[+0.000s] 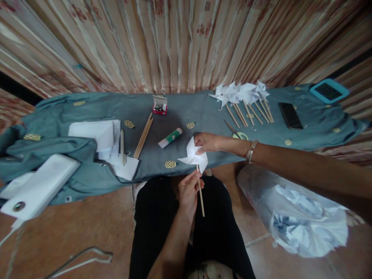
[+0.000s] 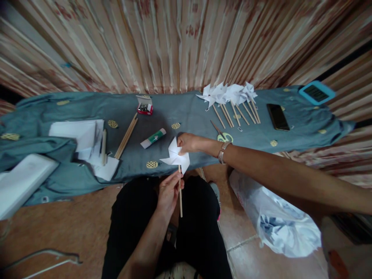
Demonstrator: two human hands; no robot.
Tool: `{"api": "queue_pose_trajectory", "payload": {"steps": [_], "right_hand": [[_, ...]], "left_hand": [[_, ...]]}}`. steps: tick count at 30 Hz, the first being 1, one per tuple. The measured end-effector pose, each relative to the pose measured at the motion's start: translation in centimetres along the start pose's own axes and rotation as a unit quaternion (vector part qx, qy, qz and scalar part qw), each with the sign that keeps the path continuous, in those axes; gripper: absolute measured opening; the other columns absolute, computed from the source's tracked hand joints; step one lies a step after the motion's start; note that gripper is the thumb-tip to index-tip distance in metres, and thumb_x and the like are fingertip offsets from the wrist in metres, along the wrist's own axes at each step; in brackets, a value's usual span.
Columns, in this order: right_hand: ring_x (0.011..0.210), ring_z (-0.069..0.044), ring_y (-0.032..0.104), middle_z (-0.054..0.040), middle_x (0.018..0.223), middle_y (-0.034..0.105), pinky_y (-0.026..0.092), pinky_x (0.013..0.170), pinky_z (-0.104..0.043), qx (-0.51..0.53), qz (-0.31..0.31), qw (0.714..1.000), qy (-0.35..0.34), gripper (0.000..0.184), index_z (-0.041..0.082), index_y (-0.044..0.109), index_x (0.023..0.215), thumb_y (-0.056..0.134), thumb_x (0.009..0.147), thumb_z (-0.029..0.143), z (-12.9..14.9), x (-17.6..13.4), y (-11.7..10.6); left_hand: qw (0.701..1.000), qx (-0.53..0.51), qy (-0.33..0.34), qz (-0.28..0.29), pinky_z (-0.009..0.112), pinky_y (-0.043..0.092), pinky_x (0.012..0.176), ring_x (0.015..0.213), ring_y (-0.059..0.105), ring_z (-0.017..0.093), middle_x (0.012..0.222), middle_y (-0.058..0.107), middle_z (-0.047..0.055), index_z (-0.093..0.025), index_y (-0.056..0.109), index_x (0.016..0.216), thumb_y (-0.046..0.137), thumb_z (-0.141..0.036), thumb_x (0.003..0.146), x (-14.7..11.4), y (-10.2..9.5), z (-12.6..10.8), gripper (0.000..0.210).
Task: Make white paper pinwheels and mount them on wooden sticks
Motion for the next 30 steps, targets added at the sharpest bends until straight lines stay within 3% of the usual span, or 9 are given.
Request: {"api": "queue_pose_trajectory", "payload": {"steps": [10, 17, 23, 30], "right_hand": [[0.065, -0.015, 0.060, 0.0030, 0.067, 0.065, 0.045, 0.058, -0.023, 0.021, 0.002, 0.999, -0.028, 0.022, 0.015, 0.065, 0.075, 0.075, 0.059, 0.027, -0.30, -0.12, 0.22], [0.072, -0.017, 0.062, -0.0005, 0.073, 0.067, 0.045, 0.063, -0.024, 0.003, -0.022, 1.000, -0.002, 0.022, 0.014, 0.063, 0.075, 0.074, 0.056, 0.014, -0.26, -0.17, -0.07], [0.071, -0.018, 0.062, -0.0003, 0.069, 0.066, 0.046, 0.064, -0.025, -0.011, -0.017, 1.000, 0.010, 0.020, 0.014, 0.064, 0.075, 0.074, 0.058, 0.014, -0.17, -0.09, -0.04], [0.077, -0.018, 0.065, -0.0021, 0.080, 0.072, 0.049, 0.068, -0.025, -0.009, -0.011, 1.000, 0.008, 0.026, 0.015, 0.065, 0.080, 0.076, 0.057, 0.016, -0.57, 0.34, 0.14]], "left_hand": [[1.000, 0.003, 0.018, -0.002, 0.021, 0.034, 0.049, 0.048, 0.049, 0.005, 0.066, 0.065, 0.002, -0.011, 0.074, 0.071, 0.082, -0.030, 0.049, -0.14, -0.15, -0.14, 0.030], [1.000, -0.005, 0.022, 0.010, 0.022, 0.034, 0.050, 0.049, 0.049, 0.005, 0.066, 0.065, 0.002, -0.011, 0.074, 0.073, 0.082, -0.028, 0.051, -0.25, 0.05, -0.11, 0.029], [1.000, -0.013, 0.005, 0.015, 0.021, 0.036, 0.050, 0.049, 0.052, 0.005, 0.066, 0.065, 0.001, -0.011, 0.075, 0.076, 0.084, -0.028, 0.050, -0.28, 0.00, 0.17, 0.032], [1.000, -0.026, 0.001, 0.005, 0.021, 0.036, 0.048, 0.047, 0.052, 0.005, 0.067, 0.067, 0.002, -0.011, 0.075, 0.077, 0.085, -0.029, 0.048, -0.06, -0.26, 0.44, 0.035]]}}
Point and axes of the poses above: each hand's wrist, its own x-axis towards the middle knuckle, its own y-axis out of the palm, z = x × y, the point moved 7 cm from there along x, towards the middle knuckle
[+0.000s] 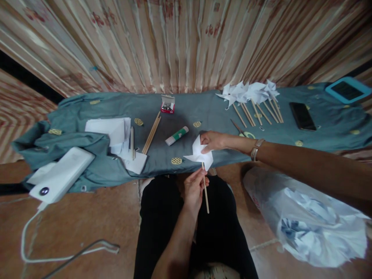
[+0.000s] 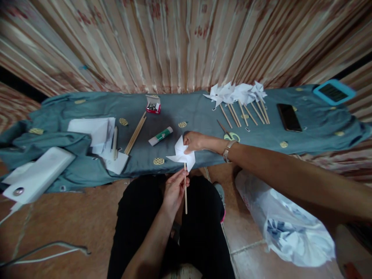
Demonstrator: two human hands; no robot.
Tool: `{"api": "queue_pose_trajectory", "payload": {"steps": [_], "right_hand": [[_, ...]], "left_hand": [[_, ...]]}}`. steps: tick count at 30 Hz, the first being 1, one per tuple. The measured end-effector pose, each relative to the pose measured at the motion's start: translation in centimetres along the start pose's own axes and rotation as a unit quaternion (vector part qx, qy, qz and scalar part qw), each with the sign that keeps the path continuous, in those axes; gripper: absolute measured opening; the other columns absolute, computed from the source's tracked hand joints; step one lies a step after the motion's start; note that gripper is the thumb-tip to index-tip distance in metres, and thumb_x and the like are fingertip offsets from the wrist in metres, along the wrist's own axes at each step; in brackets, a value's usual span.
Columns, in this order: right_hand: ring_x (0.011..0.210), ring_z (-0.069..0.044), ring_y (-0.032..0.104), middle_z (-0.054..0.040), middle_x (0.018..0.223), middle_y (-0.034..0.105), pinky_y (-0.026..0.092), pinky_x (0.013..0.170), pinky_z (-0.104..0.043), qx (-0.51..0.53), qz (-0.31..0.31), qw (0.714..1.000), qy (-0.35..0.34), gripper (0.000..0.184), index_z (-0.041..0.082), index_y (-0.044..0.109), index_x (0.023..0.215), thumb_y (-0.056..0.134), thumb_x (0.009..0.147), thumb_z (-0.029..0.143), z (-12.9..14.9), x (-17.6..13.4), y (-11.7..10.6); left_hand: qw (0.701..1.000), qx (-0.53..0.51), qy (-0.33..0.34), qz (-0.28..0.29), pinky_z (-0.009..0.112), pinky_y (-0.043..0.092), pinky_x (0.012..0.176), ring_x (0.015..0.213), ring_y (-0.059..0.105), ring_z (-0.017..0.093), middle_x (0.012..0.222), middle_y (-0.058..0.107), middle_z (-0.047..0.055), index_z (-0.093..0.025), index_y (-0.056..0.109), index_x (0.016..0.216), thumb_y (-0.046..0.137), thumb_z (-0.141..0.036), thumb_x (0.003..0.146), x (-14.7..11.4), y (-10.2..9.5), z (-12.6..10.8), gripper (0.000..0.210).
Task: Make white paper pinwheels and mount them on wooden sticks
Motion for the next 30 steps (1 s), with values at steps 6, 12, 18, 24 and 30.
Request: {"api": "queue_pose_trajectory", "payload": {"steps": [6, 12, 18, 24, 30], "right_hand": [[0.076, -0.018, 0.066, -0.0013, 0.078, 0.072, 0.049, 0.068, -0.026, 0.027, 0.017, 0.999, 0.004, 0.023, 0.014, 0.065, 0.077, 0.075, 0.055, 0.015, -0.23, 0.28, 0.19], [0.072, -0.017, 0.064, -0.0009, 0.075, 0.072, 0.048, 0.065, -0.026, 0.026, 0.013, 0.999, 0.023, 0.020, 0.016, 0.065, 0.074, 0.074, 0.056, 0.012, -0.21, 0.26, 0.02], [0.074, -0.017, 0.064, -0.0003, 0.074, 0.071, 0.048, 0.066, -0.026, 0.044, -0.003, 0.999, 0.031, 0.022, 0.017, 0.064, 0.070, 0.077, 0.053, 0.011, -0.44, 0.35, -0.08], [0.074, -0.019, 0.064, -0.0007, 0.073, 0.070, 0.049, 0.066, -0.027, 0.061, -0.001, 0.997, 0.040, 0.022, 0.017, 0.065, 0.070, 0.076, 0.053, 0.009, -0.25, 0.22, -0.21], [0.074, -0.018, 0.064, -0.0008, 0.073, 0.070, 0.048, 0.066, -0.027, 0.039, 0.007, 0.999, 0.034, 0.021, 0.017, 0.066, 0.073, 0.076, 0.056, 0.010, -0.06, 0.10, -0.21]], "left_hand": [[1.000, 0.004, 0.001, 0.010, 0.020, 0.033, 0.045, 0.043, 0.047, 0.005, 0.059, 0.064, 0.001, -0.012, 0.075, 0.074, 0.084, -0.031, 0.052, 0.09, 0.23, -0.07, 0.031], [1.000, 0.011, -0.004, 0.018, 0.021, 0.032, 0.045, 0.044, 0.048, 0.005, 0.062, 0.064, 0.001, -0.011, 0.075, 0.074, 0.083, -0.030, 0.054, 0.21, 0.15, -0.14, 0.029], [1.000, 0.012, -0.019, 0.017, 0.021, 0.034, 0.045, 0.043, 0.048, 0.005, 0.065, 0.065, 0.002, -0.012, 0.075, 0.074, 0.083, -0.029, 0.055, 0.19, 0.08, -0.13, 0.027], [0.999, 0.015, -0.026, 0.017, 0.021, 0.033, 0.045, 0.043, 0.048, 0.005, 0.063, 0.064, 0.002, -0.011, 0.076, 0.074, 0.084, -0.030, 0.053, 0.17, 0.13, -0.23, 0.030], [0.999, 0.014, -0.031, 0.016, 0.021, 0.033, 0.045, 0.043, 0.048, 0.005, 0.060, 0.064, 0.002, -0.011, 0.076, 0.073, 0.085, -0.030, 0.052, 0.23, 0.16, -0.28, 0.029]]}}
Point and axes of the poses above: each hand's wrist, its own x-axis towards the middle knuckle, its own y-axis out of the palm, z = x × y, the point moved 7 cm from there along x, towards the middle knuckle
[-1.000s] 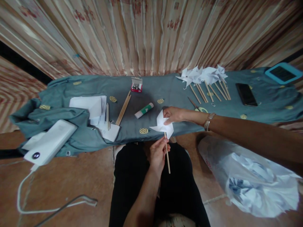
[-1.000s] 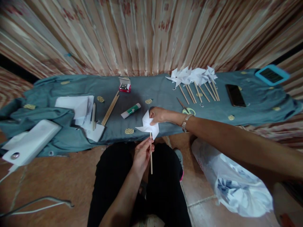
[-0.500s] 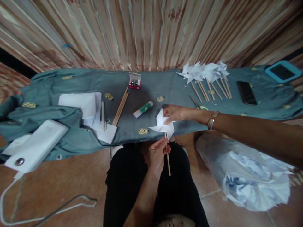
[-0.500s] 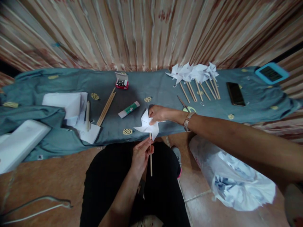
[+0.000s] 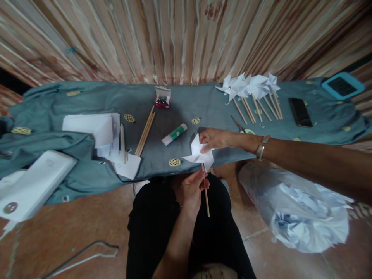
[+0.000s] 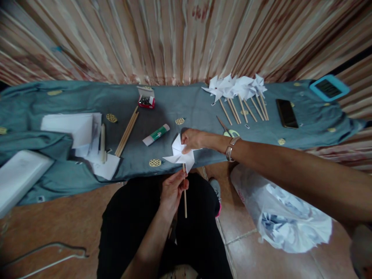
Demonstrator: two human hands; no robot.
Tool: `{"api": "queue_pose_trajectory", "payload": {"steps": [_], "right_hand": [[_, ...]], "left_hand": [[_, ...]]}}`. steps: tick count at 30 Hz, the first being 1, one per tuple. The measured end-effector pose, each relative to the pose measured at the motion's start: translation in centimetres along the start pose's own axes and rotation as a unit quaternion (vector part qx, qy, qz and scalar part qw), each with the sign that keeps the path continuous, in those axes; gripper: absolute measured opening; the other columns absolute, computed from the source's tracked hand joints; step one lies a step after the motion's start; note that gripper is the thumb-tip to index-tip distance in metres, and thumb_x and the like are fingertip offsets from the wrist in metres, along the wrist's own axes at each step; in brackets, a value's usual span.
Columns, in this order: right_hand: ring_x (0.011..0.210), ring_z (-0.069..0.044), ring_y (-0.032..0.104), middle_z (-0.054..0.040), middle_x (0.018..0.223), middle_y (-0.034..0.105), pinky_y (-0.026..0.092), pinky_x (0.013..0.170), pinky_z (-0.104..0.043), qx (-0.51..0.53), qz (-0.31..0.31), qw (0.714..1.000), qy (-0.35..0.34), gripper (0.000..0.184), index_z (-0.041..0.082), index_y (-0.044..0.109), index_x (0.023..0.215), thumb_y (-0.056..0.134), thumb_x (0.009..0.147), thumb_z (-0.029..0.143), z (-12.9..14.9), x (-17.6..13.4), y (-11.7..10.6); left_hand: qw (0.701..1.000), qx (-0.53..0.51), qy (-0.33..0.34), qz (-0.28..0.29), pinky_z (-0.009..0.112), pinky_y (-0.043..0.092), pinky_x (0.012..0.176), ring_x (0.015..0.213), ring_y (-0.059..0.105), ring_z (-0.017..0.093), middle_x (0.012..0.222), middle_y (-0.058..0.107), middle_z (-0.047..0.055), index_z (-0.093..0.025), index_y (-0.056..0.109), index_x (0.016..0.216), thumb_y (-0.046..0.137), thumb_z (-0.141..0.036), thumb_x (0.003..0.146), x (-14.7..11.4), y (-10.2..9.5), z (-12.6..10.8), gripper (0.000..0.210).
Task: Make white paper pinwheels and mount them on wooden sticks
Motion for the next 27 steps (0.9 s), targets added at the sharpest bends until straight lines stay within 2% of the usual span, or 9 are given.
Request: {"api": "queue_pose_trajectory", "payload": {"steps": [9, 13, 16, 22, 27], "right_hand": [[0.076, -0.018, 0.064, -0.0036, 0.080, 0.071, 0.049, 0.069, -0.027, -0.038, 0.008, 0.999, 0.001, 0.022, 0.015, 0.068, 0.079, 0.076, 0.058, 0.015, 0.0, 0.0, 0.0], [0.081, -0.019, 0.065, -0.0028, 0.081, 0.072, 0.050, 0.073, -0.028, -0.013, 0.015, 1.000, -0.021, 0.028, 0.015, 0.068, 0.080, 0.080, 0.056, 0.021, -0.2, 0.2, 0.2], [0.077, -0.018, 0.065, -0.0019, 0.078, 0.071, 0.049, 0.072, -0.028, 0.008, 0.019, 0.999, -0.025, 0.029, 0.014, 0.067, 0.077, 0.080, 0.052, 0.021, -0.5, 0.5, 0.2], [0.071, -0.018, 0.064, -0.0001, 0.074, 0.070, 0.049, 0.068, -0.028, 0.116, 0.010, 0.993, -0.032, 0.034, 0.017, 0.063, 0.068, 0.084, 0.041, 0.022, -0.7, 0.3, 0.4], [0.063, -0.014, 0.058, 0.0035, 0.063, 0.065, 0.046, 0.062, -0.026, 0.159, -0.017, 0.987, -0.032, 0.032, 0.017, 0.062, 0.067, 0.084, 0.043, 0.023, -0.8, -0.7, 0.2]], "left_hand": [[1.000, -0.006, 0.004, 0.008, 0.020, 0.033, 0.044, 0.043, 0.050, 0.006, 0.060, 0.064, 0.002, -0.012, 0.076, 0.073, 0.084, -0.029, 0.052, -0.2, 0.1, -0.2, 0.029], [1.000, -0.008, 0.019, 0.009, 0.021, 0.036, 0.047, 0.046, 0.051, 0.005, 0.066, 0.066, 0.002, -0.012, 0.076, 0.076, 0.085, -0.029, 0.053, -0.4, 0.1, -0.3, 0.031], [1.000, -0.005, 0.024, 0.009, 0.021, 0.037, 0.049, 0.048, 0.052, 0.005, 0.066, 0.066, 0.001, -0.012, 0.075, 0.077, 0.084, -0.029, 0.053, -0.4, 0.0, -0.1, 0.031], [1.000, -0.006, 0.030, 0.001, 0.021, 0.038, 0.051, 0.049, 0.052, 0.005, 0.065, 0.066, 0.002, -0.011, 0.074, 0.077, 0.086, -0.028, 0.049, -0.3, -0.3, 0.0, 0.035], [0.999, -0.012, 0.033, 0.014, 0.020, 0.037, 0.050, 0.048, 0.052, 0.004, 0.064, 0.066, 0.002, -0.010, 0.074, 0.075, 0.087, -0.028, 0.047, -0.5, 0.0, -0.3, 0.035]]}}
Point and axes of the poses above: each hand's wrist, its own x-axis towards the middle knuckle, its own y-axis out of the palm, z = x × y, the point moved 7 cm from there along x, towards the middle knuckle
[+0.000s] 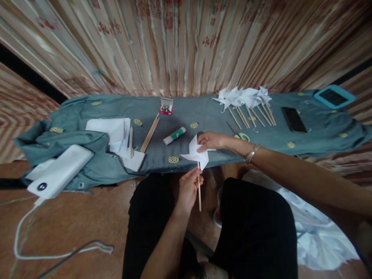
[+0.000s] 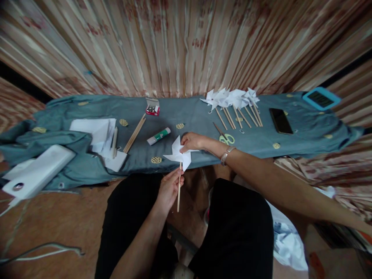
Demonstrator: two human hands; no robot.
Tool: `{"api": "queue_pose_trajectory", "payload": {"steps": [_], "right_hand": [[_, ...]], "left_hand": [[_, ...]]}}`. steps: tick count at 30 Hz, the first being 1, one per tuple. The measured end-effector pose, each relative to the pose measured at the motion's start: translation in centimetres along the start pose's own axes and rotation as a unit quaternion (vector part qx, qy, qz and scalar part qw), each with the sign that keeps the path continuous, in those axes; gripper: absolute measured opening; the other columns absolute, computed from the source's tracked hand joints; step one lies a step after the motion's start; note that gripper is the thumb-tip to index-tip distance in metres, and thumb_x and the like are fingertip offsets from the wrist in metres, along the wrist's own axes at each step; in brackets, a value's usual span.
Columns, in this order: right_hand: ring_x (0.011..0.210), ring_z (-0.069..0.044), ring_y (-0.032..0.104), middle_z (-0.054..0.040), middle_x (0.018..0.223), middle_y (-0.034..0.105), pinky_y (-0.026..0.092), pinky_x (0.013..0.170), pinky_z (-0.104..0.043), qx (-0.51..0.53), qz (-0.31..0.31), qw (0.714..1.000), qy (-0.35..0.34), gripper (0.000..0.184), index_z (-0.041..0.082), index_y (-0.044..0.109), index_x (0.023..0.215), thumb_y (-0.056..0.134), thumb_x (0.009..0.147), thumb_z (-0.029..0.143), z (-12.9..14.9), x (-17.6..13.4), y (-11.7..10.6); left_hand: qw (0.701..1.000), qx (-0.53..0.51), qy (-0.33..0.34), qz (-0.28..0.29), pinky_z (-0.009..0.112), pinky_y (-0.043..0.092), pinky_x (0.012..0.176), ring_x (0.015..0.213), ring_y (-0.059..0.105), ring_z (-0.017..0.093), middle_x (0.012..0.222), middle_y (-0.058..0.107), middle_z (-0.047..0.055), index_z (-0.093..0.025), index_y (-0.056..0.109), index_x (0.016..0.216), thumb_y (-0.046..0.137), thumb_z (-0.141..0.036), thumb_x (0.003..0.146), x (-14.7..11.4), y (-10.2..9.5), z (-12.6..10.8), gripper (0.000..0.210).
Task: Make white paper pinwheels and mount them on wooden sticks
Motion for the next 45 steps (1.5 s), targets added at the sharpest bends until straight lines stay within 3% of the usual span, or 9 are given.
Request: {"api": "queue_pose_trajectory", "payload": {"steps": [6, 11, 17, 23, 27, 31, 36, 41, 45], "right_hand": [[0.058, -0.010, 0.058, 0.0032, 0.062, 0.066, 0.046, 0.061, -0.024, 0.064, -0.013, 0.998, 0.001, 0.027, 0.017, 0.065, 0.070, 0.083, 0.053, 0.025, -0.2, -1.6, 0.0], [0.067, -0.011, 0.063, 0.0005, 0.071, 0.072, 0.049, 0.069, -0.024, 0.118, -0.035, 0.992, -0.012, 0.026, 0.016, 0.066, 0.075, 0.083, 0.059, 0.027, -0.6, -2.8, 0.0], [0.077, -0.013, 0.066, -0.0016, 0.083, 0.074, 0.048, 0.078, -0.026, 0.205, -0.114, 0.970, -0.055, 0.041, 0.016, 0.069, 0.091, 0.080, 0.062, 0.043, -1.2, -5.1, -1.1], [0.099, -0.020, 0.067, -0.0067, 0.099, 0.074, 0.049, 0.081, -0.028, 0.335, -0.205, 0.915, -0.092, 0.047, 0.022, 0.070, 0.092, 0.076, 0.062, 0.057, -3.5, -7.3, -1.6], [0.100, -0.021, 0.068, -0.0058, 0.099, 0.074, 0.050, 0.083, -0.031, 0.378, -0.226, 0.891, -0.108, 0.041, 0.025, 0.070, 0.091, 0.076, 0.064, 0.055, -5.0, -7.8, -1.0], [0.095, -0.019, 0.069, -0.0049, 0.095, 0.075, 0.049, 0.086, -0.031, 0.398, -0.204, 0.885, -0.132, 0.037, 0.024, 0.070, 0.092, 0.074, 0.069, 0.053, -4.5, -7.7, -0.6], [0.081, -0.014, 0.066, -0.0049, 0.090, 0.073, 0.047, 0.071, -0.025, 0.394, -0.148, 0.898, -0.130, 0.041, 0.020, 0.072, 0.088, 0.075, 0.066, 0.055, -2.9, -7.3, 0.2], [0.060, -0.009, 0.057, 0.0017, 0.068, 0.066, 0.040, 0.057, -0.023, 0.338, -0.135, 0.921, -0.140, 0.037, 0.019, 0.069, 0.076, 0.075, 0.065, 0.055, -1.7, -6.4, 0.9], [0.052, -0.008, 0.052, 0.0052, 0.060, 0.061, 0.039, 0.054, -0.023, 0.350, -0.124, 0.918, -0.139, 0.037, 0.020, 0.067, 0.071, 0.079, 0.059, 0.053, -0.9, -5.3, 1.2]], "left_hand": [[1.000, 0.011, -0.006, 0.001, 0.017, 0.038, 0.047, 0.046, 0.052, 0.004, 0.063, 0.066, 0.001, -0.010, 0.075, 0.074, 0.088, -0.029, 0.045, -0.6, -0.1, -0.4, 0.037], [1.000, 0.019, -0.017, 0.002, 0.015, 0.039, 0.045, 0.047, 0.053, 0.004, 0.065, 0.067, 0.003, -0.009, 0.074, 0.076, 0.089, -0.027, 0.045, -1.4, -0.2, -0.9, 0.038], [0.999, 0.036, -0.003, 0.007, 0.015, 0.040, 0.043, 0.045, 0.053, 0.003, 0.066, 0.067, 0.002, -0.009, 0.074, 0.079, 0.087, -0.023, 0.050, -2.0, 0.3, -2.7, 0.035], [0.999, 0.026, 0.024, 0.025, 0.015, 0.043, 0.046, 0.047, 0.055, 0.005, 0.065, 0.068, 0.001, -0.010, 0.073, 0.078, 0.086, -0.020, 0.053, -2.6, 3.0, -5.2, 0.030], [0.999, 0.015, 0.033, 0.036, 0.018, 0.052, 0.062, 0.060, 0.063, 0.008, 0.068, 0.069, 0.003, -0.010, 0.074, 0.081, 0.083, -0.017, 0.061, -2.6, 5.7, -6.6, 0.023], [0.996, 0.012, 0.060, 0.070, 0.021, 0.052, 0.070, 0.064, 0.064, 0.009, 0.069, 0.070, 0.003, -0.011, 0.074, 0.081, 0.081, -0.016, 0.062, -1.3, 8.7, -8.1, 0.021], [0.990, 0.040, 0.100, 0.091, 0.019, 0.047, 0.069, 0.065, 0.062, 0.007, 0.068, 0.070, 0.002, -0.012, 0.073, 0.077, 0.079, -0.015, 0.063, 2.1, 11.6, -9.5, 0.016], [0.989, 0.065, 0.106, 0.085, 0.020, 0.044, 0.064, 0.063, 0.061, 0.008, 0.068, 0.069, 0.000, -0.014, 0.072, 0.075, 0.082, -0.017, 0.057, 4.8, 12.0, -9.4, 0.020], [0.989, 0.080, 0.099, 0.075, 0.020, 0.044, 0.062, 0.061, 0.061, 0.008, 0.069, 0.071, 0.001, -0.013, 0.074, 0.076, 0.082, -0.016, 0.056, 5.8, 11.5, -9.3, 0.022]]}}
Point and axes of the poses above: each hand's wrist, its own x-axis towards the middle knuckle, its own y-axis out of the palm, z = x × y, the point moved 7 cm from there along x, towards the middle knuckle
